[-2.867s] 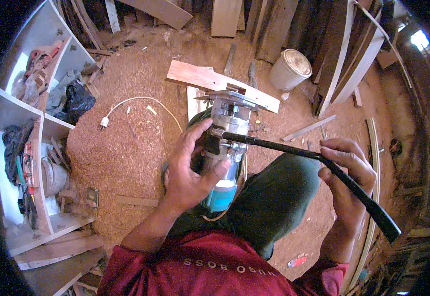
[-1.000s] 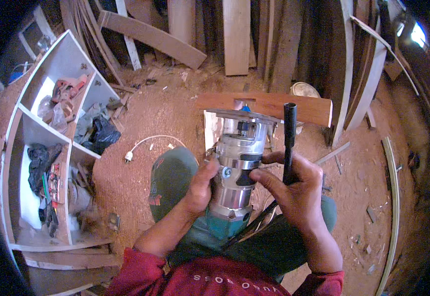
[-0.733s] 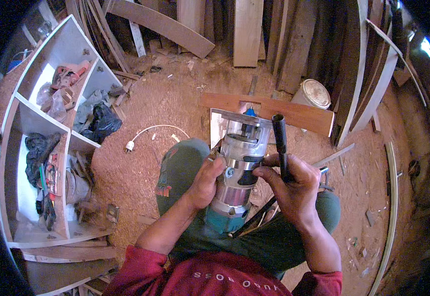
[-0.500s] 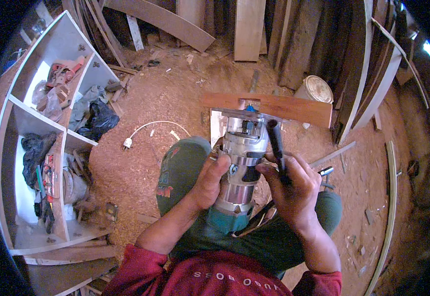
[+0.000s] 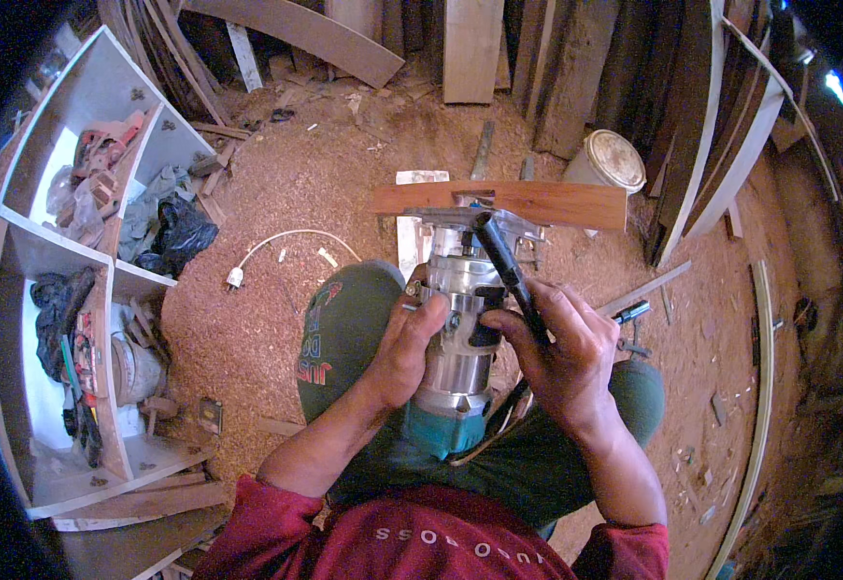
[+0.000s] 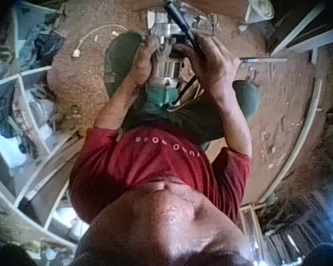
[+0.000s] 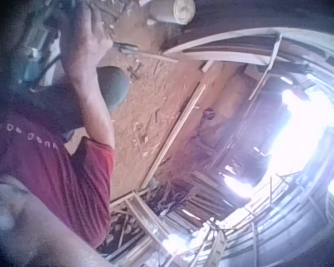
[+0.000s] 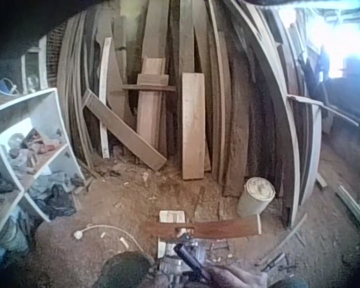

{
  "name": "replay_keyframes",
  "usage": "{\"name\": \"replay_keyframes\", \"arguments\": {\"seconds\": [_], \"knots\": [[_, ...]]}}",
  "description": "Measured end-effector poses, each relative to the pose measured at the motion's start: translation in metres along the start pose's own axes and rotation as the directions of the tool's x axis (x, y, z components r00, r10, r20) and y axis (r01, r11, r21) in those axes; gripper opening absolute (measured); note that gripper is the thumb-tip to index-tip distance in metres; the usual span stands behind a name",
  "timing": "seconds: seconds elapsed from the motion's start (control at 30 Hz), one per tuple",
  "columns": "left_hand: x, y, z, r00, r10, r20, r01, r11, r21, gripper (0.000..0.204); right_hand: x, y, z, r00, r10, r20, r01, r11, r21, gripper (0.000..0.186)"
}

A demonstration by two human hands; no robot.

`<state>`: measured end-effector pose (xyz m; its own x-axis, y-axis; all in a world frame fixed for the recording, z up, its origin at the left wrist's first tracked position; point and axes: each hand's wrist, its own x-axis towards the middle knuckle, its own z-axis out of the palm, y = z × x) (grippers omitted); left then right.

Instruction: The person sits on the floor and uses an Allen key to tighten a screw on a handheld router. They then use a hammer to tap the router's base plate to ensure it is seated correctly. Finally, they plug the router's power cord into a power strip.

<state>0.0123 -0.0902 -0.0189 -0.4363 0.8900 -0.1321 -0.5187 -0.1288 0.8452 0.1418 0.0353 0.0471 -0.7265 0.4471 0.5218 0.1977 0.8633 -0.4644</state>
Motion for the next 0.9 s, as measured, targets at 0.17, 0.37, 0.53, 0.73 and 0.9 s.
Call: {"name": "replay_keyframes", "arguments": {"seconds": [0.17,0.37,0.53,0.73,0.9], "knots": [[0.002,-0.003,0.002,0.997,-0.071,-0.018,0.069,0.991,-0.110,0.057,-0.003,0.013,0.005,0.994,-0.105,0.011,0.106,0.984,-0.146,0.036],[0.002,0.000,0.002,0.996,-0.081,-0.034,0.077,0.992,-0.103,0.078,0.012,0.016,-0.001,0.999,-0.033,0.027,0.029,0.988,0.150,0.031],[0.000,0.006,0.000,0.989,-0.136,0.053,0.145,0.880,-0.451,0.078,0.009,0.022,-0.003,0.994,-0.015,0.113,-0.018,0.959,0.284,0.025],[0.000,0.007,-0.003,0.990,-0.109,0.092,0.136,0.915,-0.379,0.077,0.011,0.022,-0.008,0.982,-0.142,0.124,0.119,0.978,0.173,0.034],[-0.003,0.013,0.003,0.995,-0.101,0.005,0.097,0.929,-0.356,0.078,0.006,0.024,-0.006,0.973,-0.193,0.126,0.175,0.975,0.139,0.035]]}}
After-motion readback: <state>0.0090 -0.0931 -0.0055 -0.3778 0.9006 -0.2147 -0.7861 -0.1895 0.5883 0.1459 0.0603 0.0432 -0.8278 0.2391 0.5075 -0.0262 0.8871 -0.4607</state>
